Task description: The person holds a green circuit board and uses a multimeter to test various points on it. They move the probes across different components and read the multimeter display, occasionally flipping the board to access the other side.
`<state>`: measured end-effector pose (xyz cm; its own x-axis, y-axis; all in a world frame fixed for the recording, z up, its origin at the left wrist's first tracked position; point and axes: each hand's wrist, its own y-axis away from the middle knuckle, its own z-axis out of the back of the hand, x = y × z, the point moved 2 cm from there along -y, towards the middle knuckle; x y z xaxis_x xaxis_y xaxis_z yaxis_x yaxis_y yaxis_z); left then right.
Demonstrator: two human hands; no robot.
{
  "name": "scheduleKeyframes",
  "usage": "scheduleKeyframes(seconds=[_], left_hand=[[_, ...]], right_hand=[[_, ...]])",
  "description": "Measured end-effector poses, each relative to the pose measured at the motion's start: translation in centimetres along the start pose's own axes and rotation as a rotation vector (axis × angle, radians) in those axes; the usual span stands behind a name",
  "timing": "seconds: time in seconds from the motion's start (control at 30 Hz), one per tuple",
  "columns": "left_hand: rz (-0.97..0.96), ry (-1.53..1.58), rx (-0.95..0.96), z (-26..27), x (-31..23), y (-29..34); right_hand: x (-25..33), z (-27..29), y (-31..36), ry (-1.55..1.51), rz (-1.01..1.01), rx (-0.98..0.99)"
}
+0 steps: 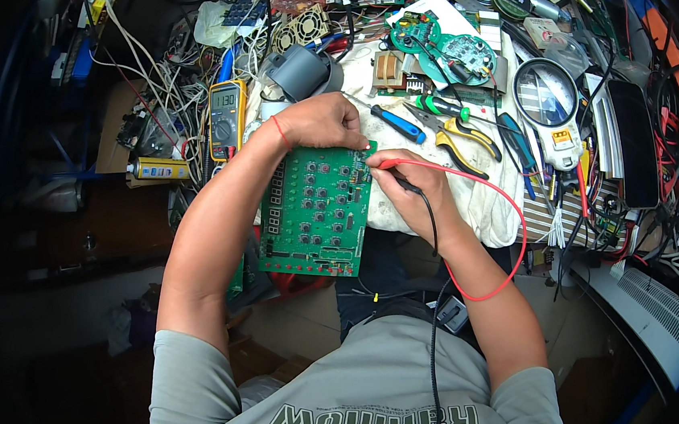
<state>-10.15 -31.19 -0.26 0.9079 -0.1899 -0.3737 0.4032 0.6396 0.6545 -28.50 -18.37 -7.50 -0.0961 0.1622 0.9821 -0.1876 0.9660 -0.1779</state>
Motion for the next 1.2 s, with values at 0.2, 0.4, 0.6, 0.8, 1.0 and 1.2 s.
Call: scheduleKeyframes(seconds=[0.2,0.4,0.6,0.8,1.0,1.2], left_hand=[[0.019,-0.009,-0.001,-0.18,0.17,-0.12],[0.030,-0.008,-0.010,-0.02,-0.01,-0.07],[0.042,0.003,0.013,0.11,-0.21,0.05],[0.020,0.017,0.005,0.15,-0.05,0.00],[0.024,0.038,0.008,0.11,0.09,-0.01],[0.037,0.048,0.014,0.02,0.10,0.01]], right_hand=[[-0.07,-0.06,0.06,0.009,0.004,-0.001],[-0.16,0.00,0.10,-0.071,-0.088,-0.003],[-0.33,0.09,-0.38,-0.149,-0.055,-0.154],[-0.40,0.02,-0.50,-0.162,-0.057,-0.152],[-0.49,-0.07,-0.49,-0.153,-0.040,-0.127],[-0.71,-0.20,-0.51,-0.152,-0.027,-0.115]])
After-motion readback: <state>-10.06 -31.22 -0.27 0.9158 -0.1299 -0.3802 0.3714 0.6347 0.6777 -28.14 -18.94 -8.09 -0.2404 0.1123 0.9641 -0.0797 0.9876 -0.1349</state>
